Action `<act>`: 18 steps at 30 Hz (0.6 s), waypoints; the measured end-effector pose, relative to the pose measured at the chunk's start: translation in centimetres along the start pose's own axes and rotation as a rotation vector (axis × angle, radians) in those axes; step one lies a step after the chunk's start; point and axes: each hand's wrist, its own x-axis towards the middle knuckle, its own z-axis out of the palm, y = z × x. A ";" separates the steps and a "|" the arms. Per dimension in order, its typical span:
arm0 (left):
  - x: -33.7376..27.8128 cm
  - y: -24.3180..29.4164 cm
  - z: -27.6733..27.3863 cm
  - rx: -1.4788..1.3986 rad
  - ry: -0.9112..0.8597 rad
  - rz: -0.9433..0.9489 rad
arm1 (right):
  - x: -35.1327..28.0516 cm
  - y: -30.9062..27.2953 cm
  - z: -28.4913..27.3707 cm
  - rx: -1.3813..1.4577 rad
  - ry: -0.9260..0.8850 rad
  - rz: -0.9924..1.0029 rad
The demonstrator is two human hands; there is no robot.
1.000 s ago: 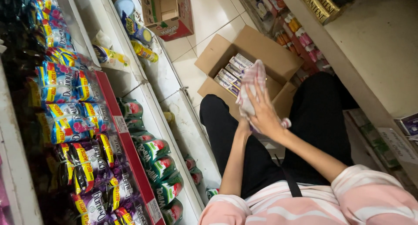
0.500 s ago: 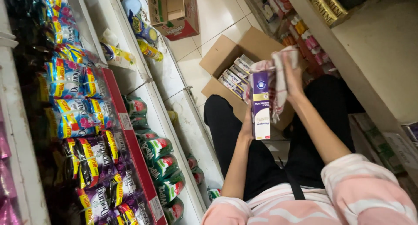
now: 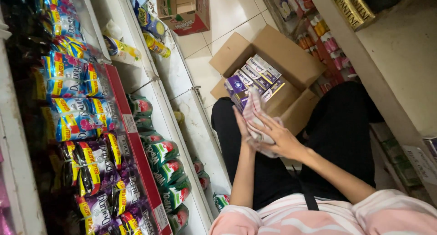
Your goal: Wiping toothpaste boxes using a small towel and organizing them inside a shipping container on a grocery store floor.
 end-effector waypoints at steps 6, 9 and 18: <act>1.3 -3.3 -5.5 -0.276 -0.138 0.008 | -0.3 3.0 2.4 0.175 0.183 0.101; -0.1 -1.8 -1.6 -0.221 -0.247 0.028 | 0.1 4.6 1.9 0.341 0.308 0.102; -1.4 -0.3 3.8 0.165 -0.096 0.100 | -1.8 14.0 3.2 0.698 0.549 0.594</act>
